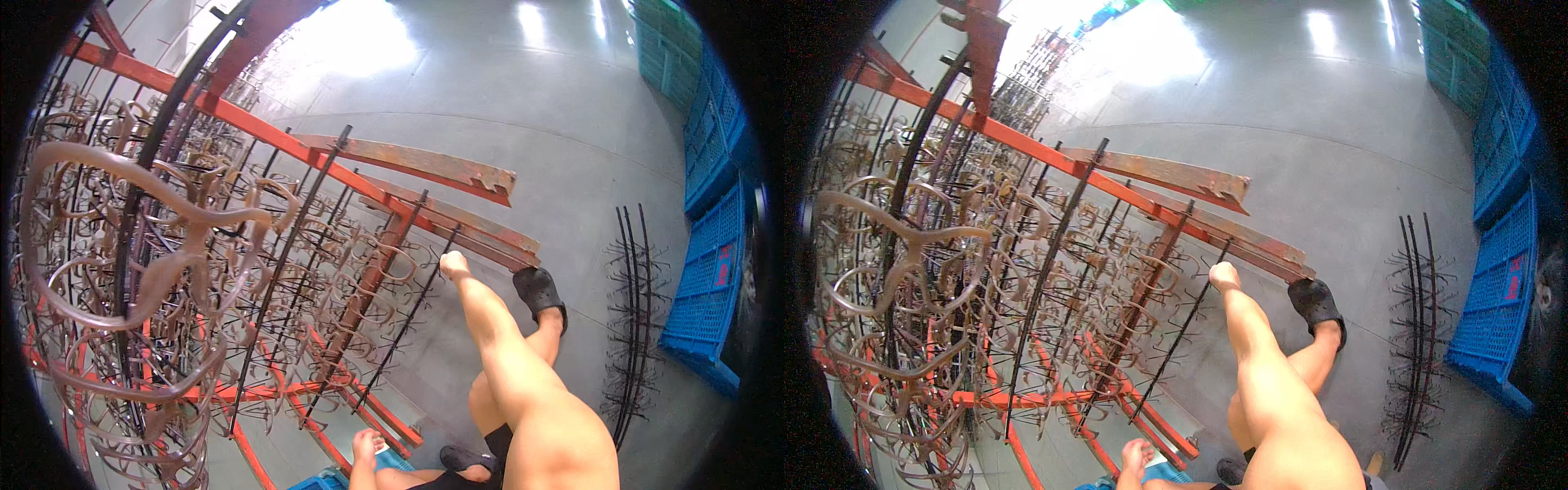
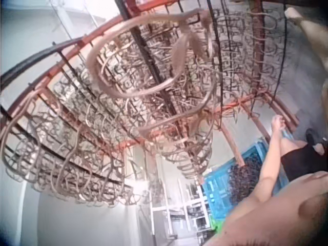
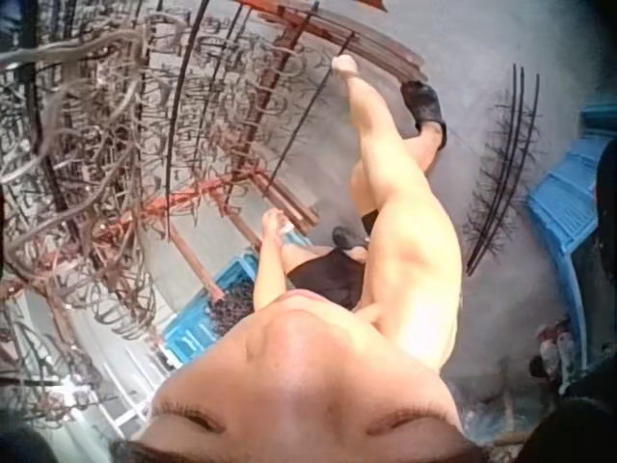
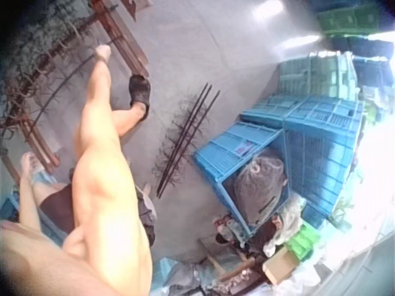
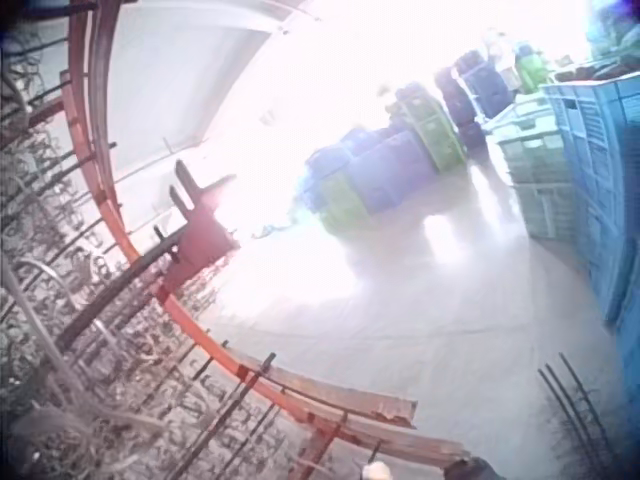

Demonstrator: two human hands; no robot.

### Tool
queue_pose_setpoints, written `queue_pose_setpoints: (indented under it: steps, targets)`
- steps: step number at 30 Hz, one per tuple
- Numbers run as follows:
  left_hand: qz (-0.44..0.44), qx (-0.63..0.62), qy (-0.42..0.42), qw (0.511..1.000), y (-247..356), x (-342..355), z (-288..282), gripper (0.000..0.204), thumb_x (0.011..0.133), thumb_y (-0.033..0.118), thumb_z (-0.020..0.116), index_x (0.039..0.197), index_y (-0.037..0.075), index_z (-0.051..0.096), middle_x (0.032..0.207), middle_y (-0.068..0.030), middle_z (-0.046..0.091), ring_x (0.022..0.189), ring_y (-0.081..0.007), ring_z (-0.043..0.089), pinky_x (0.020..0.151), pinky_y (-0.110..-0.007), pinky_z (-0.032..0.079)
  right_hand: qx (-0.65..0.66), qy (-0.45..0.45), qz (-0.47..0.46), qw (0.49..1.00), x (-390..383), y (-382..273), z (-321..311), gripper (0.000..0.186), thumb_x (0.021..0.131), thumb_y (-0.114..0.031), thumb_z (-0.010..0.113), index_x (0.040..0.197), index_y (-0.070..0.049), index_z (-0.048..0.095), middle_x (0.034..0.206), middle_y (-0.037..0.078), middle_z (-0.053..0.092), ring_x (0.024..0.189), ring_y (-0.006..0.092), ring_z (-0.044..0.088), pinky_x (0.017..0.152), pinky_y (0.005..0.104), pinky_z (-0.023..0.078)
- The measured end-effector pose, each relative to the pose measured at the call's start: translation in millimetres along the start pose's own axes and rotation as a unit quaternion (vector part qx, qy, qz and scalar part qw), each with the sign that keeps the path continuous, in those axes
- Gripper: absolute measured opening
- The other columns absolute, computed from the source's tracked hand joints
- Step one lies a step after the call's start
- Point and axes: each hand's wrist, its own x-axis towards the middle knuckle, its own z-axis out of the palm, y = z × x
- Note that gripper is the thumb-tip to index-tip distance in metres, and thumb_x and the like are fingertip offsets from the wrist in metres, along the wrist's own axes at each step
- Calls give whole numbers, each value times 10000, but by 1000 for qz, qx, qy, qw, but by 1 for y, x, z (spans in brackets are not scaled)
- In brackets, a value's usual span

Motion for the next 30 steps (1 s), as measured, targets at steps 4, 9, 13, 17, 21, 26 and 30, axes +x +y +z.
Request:
queue_pose_setpoints:
  steps: [4, 9, 13, 17, 21, 26, 30]
  targets:
    - [-15, -3, 58, 998, 7, 61, -6, 255, 868, 170, 483, 1090, 45, 475, 926, -121, 574, 632, -226, 582, 525, -359, 509, 31, 33, -17, 999, -11, 17, -10, 483, 843, -369, 443, 988, 53, 628, 1079, 260, 588, 1051, 363, 560, 907, 412, 434]
    - [-55, 81, 71, 993, -5, 118, 1, 498, 889, 321, 496, 1287, 46, 375, 1100, -157, 488, 931, -300, 515, 652, -432, 535, -12, 58, -52, 997, -67, 52, -45, 458, 830, -376, 453, 973, 18, 638, 1090, 236, 593, 1048, 363, 559, 901, 414, 438]
    - [-49, 18, -17, 998, -17, 140, 22, 583, 933, 441, 396, 1328, 22, 301, 1257, -203, 436, 1090, -389, 496, 797, -496, 504, -49, 95, 31, 994, -92, 81, -65, 367, 798, -310, 488, 901, -3, 661, 996, 197, 641, 964, 314, 610, 845, 386, 463]
    - [-81, -165, -17, 983, -16, 157, 33, 679, 891, 561, 402, 1317, 37, 330, 1244, -162, 451, 1018, -334, 532, 777, -422, 491, 38, 12, -20, 999, -96, 94, -68, 300, 777, -257, 489, 699, -25, 662, 730, 128, 653, 659, 244, 611, 647, 351, 482]
    - [-140, -340, 20, 930, -9, 178, 35, 604, 854, 560, 481, 1164, 46, 416, 1030, -108, 534, 877, -225, 554, 703, -344, 491, 111, -68, -101, 986, -116, 100, -75, 256, 794, -248, 518, 808, -40, 668, 822, 65, 650, 708, 168, 577, 639, 306, 468]
    - [-165, -174, -19, 971, -6, 169, 29, 239, 913, 167, 356, 915, 71, 575, 747, -27, 585, 641, -161, 552, 566, -271, 474, 87, -111, -176, 974, -175, 97, -93, 283, 795, -241, 524, 886, -8, 657, 931, 79, 645, 883, 186, 588, 764, 304, 461]
    - [-75, -249, -14, 965, -2, 114, 13, 174, 865, 107, 426, 844, 21, 575, 734, -56, 601, 599, -177, 584, 495, -240, 438, 11, -46, -335, 941, -239, 89, -114, 275, 806, -216, 503, 866, 10, 648, 904, 106, 636, 873, 237, 589, 811, 321, 452]
